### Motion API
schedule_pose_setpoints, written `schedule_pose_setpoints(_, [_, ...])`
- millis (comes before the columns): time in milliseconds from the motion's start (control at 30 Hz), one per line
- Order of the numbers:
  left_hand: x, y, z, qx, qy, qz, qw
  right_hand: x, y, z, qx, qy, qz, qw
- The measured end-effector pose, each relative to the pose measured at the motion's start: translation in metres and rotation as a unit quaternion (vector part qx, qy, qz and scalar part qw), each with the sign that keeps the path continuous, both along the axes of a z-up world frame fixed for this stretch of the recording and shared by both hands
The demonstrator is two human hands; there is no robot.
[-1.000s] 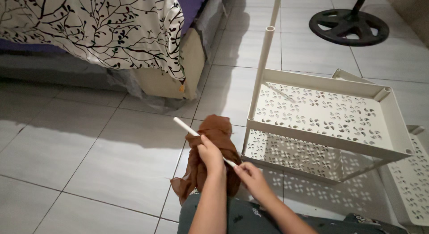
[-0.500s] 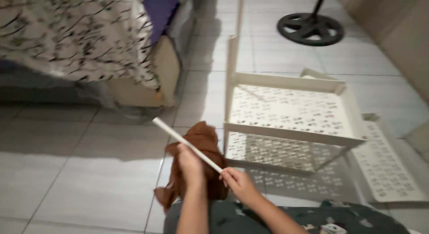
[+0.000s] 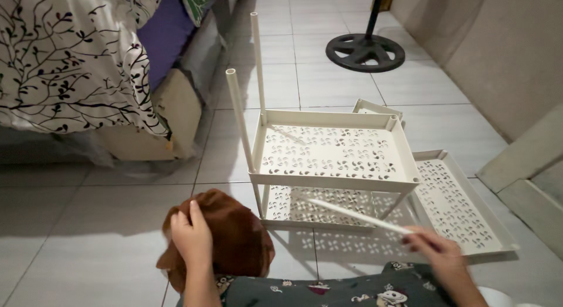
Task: The person wipes the surfaces of white plastic shelves and poles with a brown cloth, then inserts the poles into the shelf trays to assemble a three-tiered stand. The person continues wiping the remaining shelf tray while seated on the floor.
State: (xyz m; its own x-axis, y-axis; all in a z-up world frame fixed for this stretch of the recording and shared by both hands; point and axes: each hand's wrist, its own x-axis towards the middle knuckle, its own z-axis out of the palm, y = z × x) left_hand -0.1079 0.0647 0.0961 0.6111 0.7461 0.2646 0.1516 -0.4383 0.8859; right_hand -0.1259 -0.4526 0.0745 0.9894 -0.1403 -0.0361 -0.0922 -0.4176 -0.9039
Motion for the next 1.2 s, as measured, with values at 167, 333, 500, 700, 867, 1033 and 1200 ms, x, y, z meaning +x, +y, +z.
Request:
schedule_pose_setpoints(167, [0.004,-0.021,0.008,0.271,-0.114,0.05,0.955,-0.019,-0.022,0.06,0.08,-0.264,-0.176,0.945])
schedule_pose_setpoints(333, [0.008,-0.025,0.022,0.088,-0.197,-0.016,0.976,0.035,-0.035,0.105,0.227,-0.467,-0.253,0.816])
schedule_pose_setpoints(500, [0.012,-0.024,0.053,0.0,-0.24,-0.008,0.971,0.093,-0.033,0.116,-0.066,-0.346,-0.256,0.9])
schedule_pose_setpoints(700, [0.004,-0.056,0.122,-0.169,-0.367,-0.222,0.887,0.148,-0.006,0.069,-0.136,-0.042,-0.051,0.989])
schedule_pose_setpoints(867, [0.001,-0.116,0.172,0.217,-0.351,-0.189,0.891,0.149,0.0,0.043,-0.089,-0.06,0.01,0.994])
schedule_pose_setpoints(1033, [0.054,-0.179,0.182,0.211,-0.353,-0.307,0.859,0.114,0.042,0.057,-0.084,-0.025,-0.012,0.996])
schedule_pose_setpoints(1200, [0.13,-0.216,0.162,0.149,-0.259,-0.373,0.878,0.078,0.091,0.066,0.036,-0.093,-0.058,0.993])
